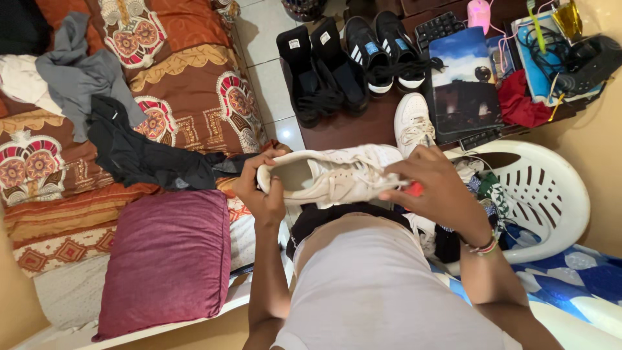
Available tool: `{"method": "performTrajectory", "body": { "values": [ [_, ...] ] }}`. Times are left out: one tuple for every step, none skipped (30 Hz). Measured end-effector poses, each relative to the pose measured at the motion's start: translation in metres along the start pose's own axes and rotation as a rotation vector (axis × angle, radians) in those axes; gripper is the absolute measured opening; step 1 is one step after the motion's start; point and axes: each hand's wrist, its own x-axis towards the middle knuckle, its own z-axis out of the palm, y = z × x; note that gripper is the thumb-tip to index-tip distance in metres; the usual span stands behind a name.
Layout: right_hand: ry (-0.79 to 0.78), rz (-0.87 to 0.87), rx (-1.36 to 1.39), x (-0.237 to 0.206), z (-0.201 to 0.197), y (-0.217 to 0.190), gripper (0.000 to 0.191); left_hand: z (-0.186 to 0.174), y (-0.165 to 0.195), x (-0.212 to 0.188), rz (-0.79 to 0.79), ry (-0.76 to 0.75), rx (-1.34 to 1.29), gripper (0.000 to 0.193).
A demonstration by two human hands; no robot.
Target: The person sits holding a white sneaker and pulls the laces to unlace it, then threads the laces back through the eyelets and tightens them, re-lacing the shoe by hand.
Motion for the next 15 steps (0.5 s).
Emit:
{"method": "performTrajectory", "body": {
  "values": [
    [0.048, -0.079, -0.187, 0.003, 0.003, -0.006, 0.036, 0.001, 0.002, 0.001, 0.006, 0.014, 0.068, 0.024],
    [0.077, -0.112, -0.186, 0.007, 0.009, -0.011, 0.035, 0.000, 0.004, 0.003, 0.013, 0.025, 0.136, 0.024],
    [0.104, -0.146, -0.184, 0.010, 0.013, -0.014, 0.034, 0.001, 0.006, 0.003, 0.019, 0.038, 0.205, 0.023],
    [0.129, -0.181, -0.182, 0.012, 0.017, -0.015, 0.033, 0.001, 0.008, 0.002, 0.038, 0.036, 0.193, 0.023],
    [0.136, -0.179, -0.202, 0.014, 0.022, -0.015, 0.030, 0.001, 0.010, 0.002, 0.058, 0.034, 0.182, 0.022],
    [0.143, -0.180, -0.221, 0.016, 0.029, -0.014, 0.026, 0.001, 0.011, 0.002, 0.081, 0.034, 0.171, 0.022],
    [0.147, -0.180, -0.239, 0.017, 0.036, -0.013, 0.022, 0.002, 0.012, 0.001, 0.070, 0.039, 0.153, 0.022],
    [0.164, -0.185, -0.257, 0.016, 0.041, -0.011, 0.019, 0.003, 0.013, -0.001, 0.056, 0.044, 0.135, 0.023],
    [0.184, -0.192, -0.276, 0.016, 0.046, -0.008, 0.016, 0.003, 0.012, -0.001, 0.047, 0.050, 0.117, 0.023],
    [0.202, -0.201, -0.296, 0.015, 0.049, -0.004, 0.013, 0.003, 0.011, -0.001, 0.044, 0.058, 0.125, 0.023],
    [0.190, -0.186, -0.197, 0.014, 0.052, 0.000, 0.013, 0.002, 0.009, -0.002, 0.035, 0.065, 0.133, 0.023],
    [0.183, -0.167, -0.098, 0.012, 0.055, 0.003, 0.012, 0.001, 0.007, -0.003, 0.029, 0.066, 0.141, 0.023],
    [0.180, -0.149, -0.001, 0.010, 0.055, 0.008, 0.011, 0.000, 0.004, -0.003, 0.017, 0.058, 0.067, 0.023],
    [0.135, -0.149, 0.119, 0.006, 0.053, 0.013, 0.011, -0.001, 0.001, -0.003, 0.005, 0.055, -0.006, 0.023],
    [0.085, -0.148, 0.240, 0.000, 0.048, 0.017, 0.011, -0.002, -0.002, -0.004, -0.010, 0.055, -0.078, 0.023]
  ]
}}
